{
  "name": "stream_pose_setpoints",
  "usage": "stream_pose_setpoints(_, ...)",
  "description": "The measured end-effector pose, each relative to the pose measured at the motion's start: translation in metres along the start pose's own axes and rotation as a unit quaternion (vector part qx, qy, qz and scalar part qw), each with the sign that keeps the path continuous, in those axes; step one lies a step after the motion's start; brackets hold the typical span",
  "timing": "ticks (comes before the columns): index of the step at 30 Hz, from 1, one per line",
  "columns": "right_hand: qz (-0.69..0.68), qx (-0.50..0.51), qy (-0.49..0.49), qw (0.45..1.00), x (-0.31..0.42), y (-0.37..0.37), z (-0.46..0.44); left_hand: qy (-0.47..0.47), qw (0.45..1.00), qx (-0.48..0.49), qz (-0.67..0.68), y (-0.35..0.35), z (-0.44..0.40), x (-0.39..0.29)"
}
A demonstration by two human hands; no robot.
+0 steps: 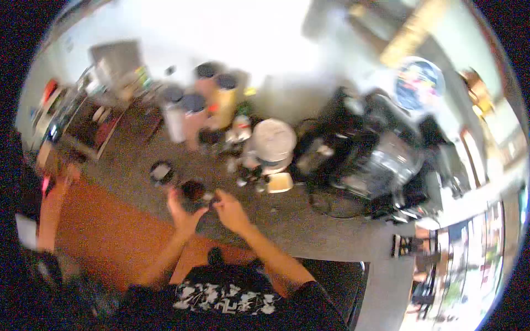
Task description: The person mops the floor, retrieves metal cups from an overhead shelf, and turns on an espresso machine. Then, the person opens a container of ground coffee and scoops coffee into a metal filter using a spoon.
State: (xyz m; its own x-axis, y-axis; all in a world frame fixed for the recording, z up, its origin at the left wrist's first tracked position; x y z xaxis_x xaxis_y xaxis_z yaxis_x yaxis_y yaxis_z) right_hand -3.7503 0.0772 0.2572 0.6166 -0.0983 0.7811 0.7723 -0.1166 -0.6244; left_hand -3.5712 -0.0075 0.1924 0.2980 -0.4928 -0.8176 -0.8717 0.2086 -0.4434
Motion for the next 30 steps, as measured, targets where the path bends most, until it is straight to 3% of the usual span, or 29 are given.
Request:
stream_pose_setpoints(1, 0.025, -0.067, -0.069, 0.995, -0.010, -0.007, 0.005, 0.006, 1.000, -0.027, 0.007, 0.006, 0.008, -0.002)
stream_pose_setpoints(4, -0.007, -0.139, -0.045, 0.989, 0.021, -0.082, 0.032, 0.073, 0.995, -0.062, 0.019, 0.031, 0.018, -0.019)
stream_pose_setpoints(6, 0.030, -0.216, -0.054, 0.974, 0.038, -0.153, 0.055, 0.184, 0.983, -0.005, 0.003, 0.046, -0.006, -0.062)
stream_pose_setpoints(7, -0.002, -0.263, -0.075, 0.962, 0.052, -0.190, 0.069, 0.235, 0.972, 0.020, -0.009, 0.049, -0.015, -0.096)
stream_pose_setpoints(8, 0.047, -0.326, -0.101, 0.939, 0.062, -0.228, 0.081, 0.301, 0.953, -0.032, -0.017, 0.057, -0.029, -0.134)
stream_pose_setpoints(11, 0.058, -0.428, -0.138, 0.891, 0.077, -0.335, 0.119, 0.457, 0.872, -0.059, 0.166, 0.073, -0.076, -0.253)
stream_pose_setpoints(12, 0.036, -0.451, -0.134, 0.881, 0.095, -0.367, 0.133, 0.490, 0.859, -0.044, 0.141, 0.072, -0.092, -0.299)
stream_pose_setpoints(13, 0.123, -0.493, -0.166, 0.845, 0.099, -0.403, 0.144, 0.520, 0.846, -0.031, 0.114, 0.068, -0.108, -0.349)
stream_pose_setpoints(16, 0.094, -0.547, -0.215, 0.804, 0.132, -0.497, 0.170, 0.608, 0.782, -0.008, 0.139, 0.072, -0.162, -0.500)
stream_pose_setpoints(17, 0.084, -0.571, -0.228, 0.784, 0.144, -0.522, 0.174, 0.609, 0.777, -0.037, 0.156, 0.083, -0.182, -0.544)
stream_pose_setpoints(18, 0.126, -0.577, -0.222, 0.776, 0.149, -0.551, 0.178, 0.580, 0.802, 0.006, 0.143, 0.088, -0.199, -0.585)
stream_pose_setpoints(19, 0.191, -0.586, -0.199, 0.762, 0.149, -0.580, 0.181, 0.611, 0.774, -0.059, 0.156, 0.106, -0.226, -0.622)
stream_pose_setpoints(21, 0.220, -0.604, -0.148, 0.751, 0.161, -0.607, 0.183, 0.586, 0.792, -0.020, 0.170, 0.135, -0.273, -0.684)
stream_pose_setpoints(23, 0.212, -0.599, -0.131, 0.761, 0.165, -0.627, 0.181, 0.430, 0.882, 0.172, 0.091, 0.121, -0.274, -0.730)
stream_pose_setpoints(26, 0.226, -0.573, -0.119, 0.779, 0.163, -0.641, 0.176, 0.374, 0.905, 0.179, 0.093, 0.158, -0.294, -0.751)
stream_pose_setpoints(30, 0.231, -0.558, -0.127, 0.787, 0.162, -0.647, 0.166, 0.388, 0.905, 0.167, 0.055, 0.176, -0.303, -0.754)
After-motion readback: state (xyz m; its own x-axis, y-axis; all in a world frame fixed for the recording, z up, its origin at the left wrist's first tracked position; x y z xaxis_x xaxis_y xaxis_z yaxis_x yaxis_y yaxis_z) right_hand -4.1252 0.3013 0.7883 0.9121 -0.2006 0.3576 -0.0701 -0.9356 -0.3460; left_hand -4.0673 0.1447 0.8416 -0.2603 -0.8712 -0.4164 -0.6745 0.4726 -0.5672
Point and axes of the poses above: each hand's wrist, its own z-axis away from the middle knuckle, its own y-axis out of the palm, x = y × z, the point moved 2 cm from there along -z, towards the middle knuckle, and after that the axes turned 12 degrees about x, right-handed, at the moved point
